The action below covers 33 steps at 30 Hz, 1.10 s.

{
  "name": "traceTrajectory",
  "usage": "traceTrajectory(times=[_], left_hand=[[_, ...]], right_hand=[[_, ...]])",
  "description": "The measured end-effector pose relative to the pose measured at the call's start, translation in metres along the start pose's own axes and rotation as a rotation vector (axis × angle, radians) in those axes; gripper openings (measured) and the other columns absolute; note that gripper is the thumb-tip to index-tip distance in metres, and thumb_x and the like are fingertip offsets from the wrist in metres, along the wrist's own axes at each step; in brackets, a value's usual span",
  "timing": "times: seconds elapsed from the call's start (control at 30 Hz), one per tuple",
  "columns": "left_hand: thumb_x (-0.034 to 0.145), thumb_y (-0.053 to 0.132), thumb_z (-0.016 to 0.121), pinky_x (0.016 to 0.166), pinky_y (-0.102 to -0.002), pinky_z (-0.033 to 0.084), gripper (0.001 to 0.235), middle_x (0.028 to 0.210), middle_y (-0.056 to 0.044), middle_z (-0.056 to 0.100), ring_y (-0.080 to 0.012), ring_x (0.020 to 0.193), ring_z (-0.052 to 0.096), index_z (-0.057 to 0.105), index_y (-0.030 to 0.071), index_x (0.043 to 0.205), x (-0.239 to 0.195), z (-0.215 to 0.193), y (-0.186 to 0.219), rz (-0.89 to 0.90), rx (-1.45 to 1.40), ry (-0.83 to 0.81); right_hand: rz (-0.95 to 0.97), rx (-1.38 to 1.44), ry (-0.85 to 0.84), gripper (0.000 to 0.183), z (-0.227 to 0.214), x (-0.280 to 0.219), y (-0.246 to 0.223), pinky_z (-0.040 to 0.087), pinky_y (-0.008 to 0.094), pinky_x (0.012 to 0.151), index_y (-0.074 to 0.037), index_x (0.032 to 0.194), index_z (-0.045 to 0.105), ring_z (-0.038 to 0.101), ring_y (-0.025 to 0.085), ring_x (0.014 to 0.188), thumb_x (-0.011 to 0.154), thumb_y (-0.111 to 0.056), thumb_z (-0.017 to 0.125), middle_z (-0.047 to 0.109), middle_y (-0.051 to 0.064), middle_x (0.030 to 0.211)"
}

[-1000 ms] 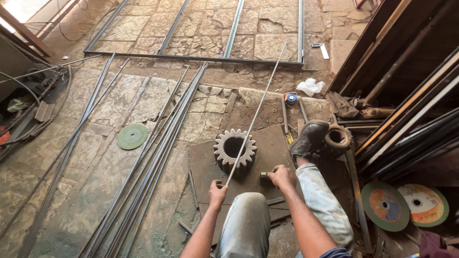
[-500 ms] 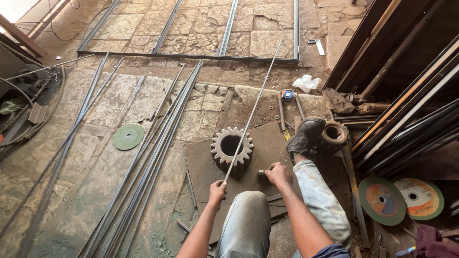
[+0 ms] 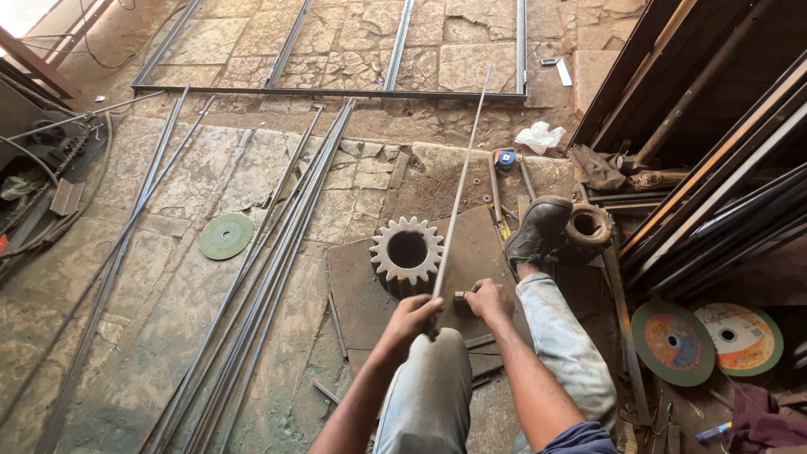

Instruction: The person straightens a long metal rod by hammering it against a large metal gear on a work surface, holding the rod in one hand and striking it with a hammer in the other.

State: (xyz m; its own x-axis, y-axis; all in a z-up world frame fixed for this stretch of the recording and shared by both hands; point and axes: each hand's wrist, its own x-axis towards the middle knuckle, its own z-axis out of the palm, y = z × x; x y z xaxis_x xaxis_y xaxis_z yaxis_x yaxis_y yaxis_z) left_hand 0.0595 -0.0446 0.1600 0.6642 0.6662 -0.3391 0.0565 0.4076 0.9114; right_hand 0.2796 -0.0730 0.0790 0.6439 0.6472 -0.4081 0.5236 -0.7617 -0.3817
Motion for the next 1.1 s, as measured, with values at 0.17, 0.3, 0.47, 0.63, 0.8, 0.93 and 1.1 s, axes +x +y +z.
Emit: traceTrajectory(times=[0.17,0.3,0.47,0.63,0.8,0.93,1.1], left_hand=[[0.109,0.031,0.053,0.063,-0.029,0.053,0.036,0.081,-0.01,0.07,-0.0154,0.065,0.065,0.065,-0.004,0.108,0.005,0.048,0.047,0.054,-0.124,-0.121],[0.109,0.025,0.048,0.082,-0.032,0.059,0.043,0.113,-0.02,0.073,-0.0209,0.083,0.071,0.059,-0.009,0.133,0.006,0.074,0.073,0.12,-0.457,-0.366],[0.109,0.02,0.049,0.085,-0.038,0.059,0.052,0.139,-0.026,0.062,-0.0256,0.089,0.071,0.043,-0.011,0.15,0.009,0.1,0.092,0.169,-0.695,-0.542],[0.105,0.023,0.055,0.084,-0.038,0.058,0.059,0.147,-0.021,0.057,-0.0225,0.09,0.071,0.038,-0.003,0.155,0.022,0.114,0.086,0.172,-0.794,-0.542],[0.105,0.023,0.063,0.089,-0.038,0.057,0.065,0.149,-0.02,0.059,-0.0222,0.094,0.071,0.039,-0.013,0.154,0.036,0.115,0.075,0.191,-0.88,-0.575],[0.105,0.026,0.064,0.086,-0.039,0.056,0.063,0.143,-0.019,0.063,-0.0224,0.092,0.071,0.041,-0.012,0.149,0.043,0.117,0.07,0.182,-0.885,-0.544],[0.107,0.026,0.063,0.087,-0.039,0.056,0.062,0.141,-0.018,0.063,-0.0217,0.093,0.071,0.041,-0.012,0.151,0.043,0.116,0.069,0.198,-0.888,-0.534]], right_hand=[[0.021,-0.008,-0.002,0.032,0.006,0.003,0.006,0.057,0.04,0.093,-0.021,0.114,0.076,0.072,0.026,0.107,0.089,-0.041,0.071,0.076,0.01,0.118],[-0.004,-0.058,0.043,0.033,0.022,0.012,0.019,0.056,0.037,0.093,-0.017,0.12,0.071,0.071,0.023,0.105,0.094,-0.036,0.064,0.074,0.01,0.122],[-0.074,-0.506,0.26,0.034,0.029,0.029,0.013,0.055,0.034,0.094,-0.012,0.128,0.065,0.071,0.019,0.102,0.101,-0.031,0.056,0.072,0.011,0.127],[0.208,-1.673,0.54,0.036,0.003,-0.009,-0.025,0.055,0.03,0.095,-0.006,0.136,0.06,0.07,0.016,0.099,0.108,-0.025,0.049,0.07,0.012,0.133],[0.673,-2.215,0.561,0.037,-0.03,-0.075,-0.08,0.054,0.026,0.096,-0.001,0.144,0.054,0.069,0.012,0.096,0.115,-0.02,0.041,0.068,0.013,0.138],[0.714,-2.109,0.613,0.038,-0.032,-0.078,-0.087,0.054,0.025,0.098,0.001,0.149,0.049,0.068,0.01,0.098,0.118,-0.017,0.036,0.064,0.01,0.145],[0.552,-2.127,0.672,0.043,0.012,-0.015,-0.036,0.056,0.027,0.086,0.004,0.148,0.043,0.066,0.016,0.097,0.115,-0.021,0.028,0.06,0.016,0.135]])
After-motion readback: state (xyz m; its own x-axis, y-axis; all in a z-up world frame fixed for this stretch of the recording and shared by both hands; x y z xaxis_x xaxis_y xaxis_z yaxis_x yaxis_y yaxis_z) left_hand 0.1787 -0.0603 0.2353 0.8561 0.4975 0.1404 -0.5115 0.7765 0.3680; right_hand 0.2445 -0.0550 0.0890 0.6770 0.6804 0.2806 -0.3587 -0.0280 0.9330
